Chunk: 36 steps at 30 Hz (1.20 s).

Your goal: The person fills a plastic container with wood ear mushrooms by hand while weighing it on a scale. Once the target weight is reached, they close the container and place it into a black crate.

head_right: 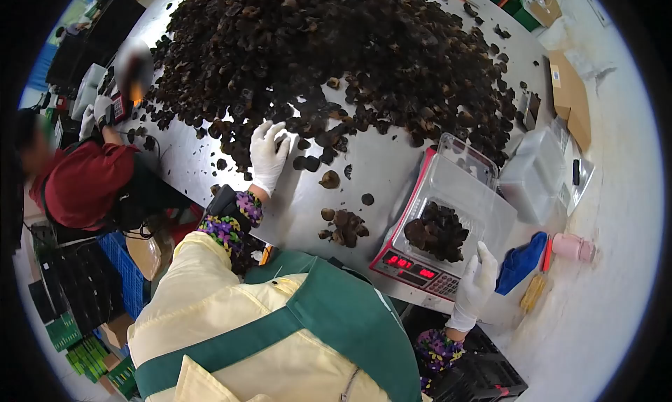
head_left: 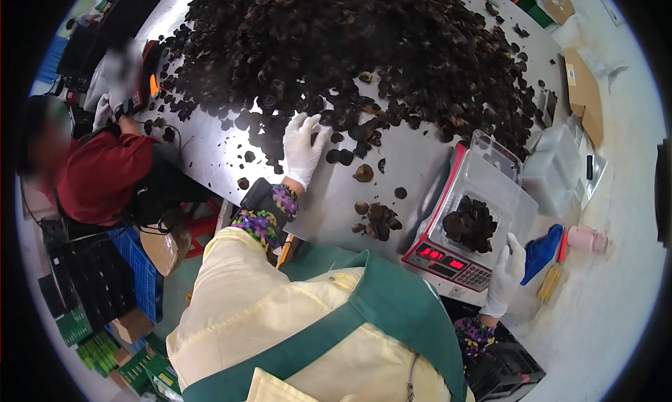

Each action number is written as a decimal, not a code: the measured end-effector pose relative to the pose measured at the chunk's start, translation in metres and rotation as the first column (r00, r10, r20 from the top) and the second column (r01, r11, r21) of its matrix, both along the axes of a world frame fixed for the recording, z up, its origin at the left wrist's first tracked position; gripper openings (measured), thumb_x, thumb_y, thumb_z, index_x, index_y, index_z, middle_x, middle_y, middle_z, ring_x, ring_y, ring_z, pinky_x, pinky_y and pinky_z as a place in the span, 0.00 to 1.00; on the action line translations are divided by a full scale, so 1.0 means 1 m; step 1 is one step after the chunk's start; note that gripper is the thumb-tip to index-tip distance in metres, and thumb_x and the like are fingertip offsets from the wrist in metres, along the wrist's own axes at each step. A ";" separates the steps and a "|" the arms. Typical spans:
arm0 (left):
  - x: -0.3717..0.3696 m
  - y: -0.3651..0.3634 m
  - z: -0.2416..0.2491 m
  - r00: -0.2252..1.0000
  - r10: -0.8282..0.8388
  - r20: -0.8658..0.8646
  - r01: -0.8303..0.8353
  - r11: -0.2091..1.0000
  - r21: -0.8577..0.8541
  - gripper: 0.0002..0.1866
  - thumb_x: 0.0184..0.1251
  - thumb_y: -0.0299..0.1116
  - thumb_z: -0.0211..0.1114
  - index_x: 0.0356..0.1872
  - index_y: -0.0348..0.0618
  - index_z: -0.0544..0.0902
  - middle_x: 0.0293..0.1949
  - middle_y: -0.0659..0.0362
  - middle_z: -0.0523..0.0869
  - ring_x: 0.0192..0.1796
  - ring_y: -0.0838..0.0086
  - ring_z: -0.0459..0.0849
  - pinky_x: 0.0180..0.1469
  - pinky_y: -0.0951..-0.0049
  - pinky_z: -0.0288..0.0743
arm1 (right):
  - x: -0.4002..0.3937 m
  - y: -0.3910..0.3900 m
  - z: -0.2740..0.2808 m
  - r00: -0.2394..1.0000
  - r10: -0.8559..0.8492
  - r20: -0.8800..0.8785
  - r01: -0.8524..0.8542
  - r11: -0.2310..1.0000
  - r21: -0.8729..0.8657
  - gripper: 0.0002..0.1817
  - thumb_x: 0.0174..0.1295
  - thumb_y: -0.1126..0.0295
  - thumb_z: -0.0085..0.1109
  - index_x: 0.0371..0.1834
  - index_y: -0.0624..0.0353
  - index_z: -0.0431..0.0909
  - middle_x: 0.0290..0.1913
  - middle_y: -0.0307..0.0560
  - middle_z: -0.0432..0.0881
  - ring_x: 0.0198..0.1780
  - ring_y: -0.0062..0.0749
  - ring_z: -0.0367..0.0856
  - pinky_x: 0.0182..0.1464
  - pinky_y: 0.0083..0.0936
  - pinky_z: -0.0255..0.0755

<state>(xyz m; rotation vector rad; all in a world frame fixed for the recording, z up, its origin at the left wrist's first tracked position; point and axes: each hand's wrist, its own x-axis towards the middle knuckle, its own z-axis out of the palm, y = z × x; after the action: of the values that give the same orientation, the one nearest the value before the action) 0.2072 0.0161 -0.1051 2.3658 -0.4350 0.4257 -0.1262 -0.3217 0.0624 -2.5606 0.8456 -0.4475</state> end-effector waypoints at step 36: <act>-0.012 -0.089 0.042 0.970 -0.231 0.070 0.241 0.948 -0.209 0.16 0.64 0.33 0.72 0.50 0.38 0.82 0.39 0.51 0.84 0.43 0.56 0.84 0.47 0.62 0.78 | -0.038 0.019 -0.004 0.980 -0.128 0.150 0.127 0.992 0.018 0.15 0.67 0.79 0.57 0.55 0.61 0.81 0.48 0.53 0.84 0.49 0.45 0.83 0.52 0.32 0.76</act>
<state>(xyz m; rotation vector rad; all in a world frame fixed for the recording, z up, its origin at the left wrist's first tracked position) 0.1950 -0.0733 -0.0631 2.0668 -0.6511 0.3934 -0.1641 -0.3025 0.0584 -2.4378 0.9562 -0.6661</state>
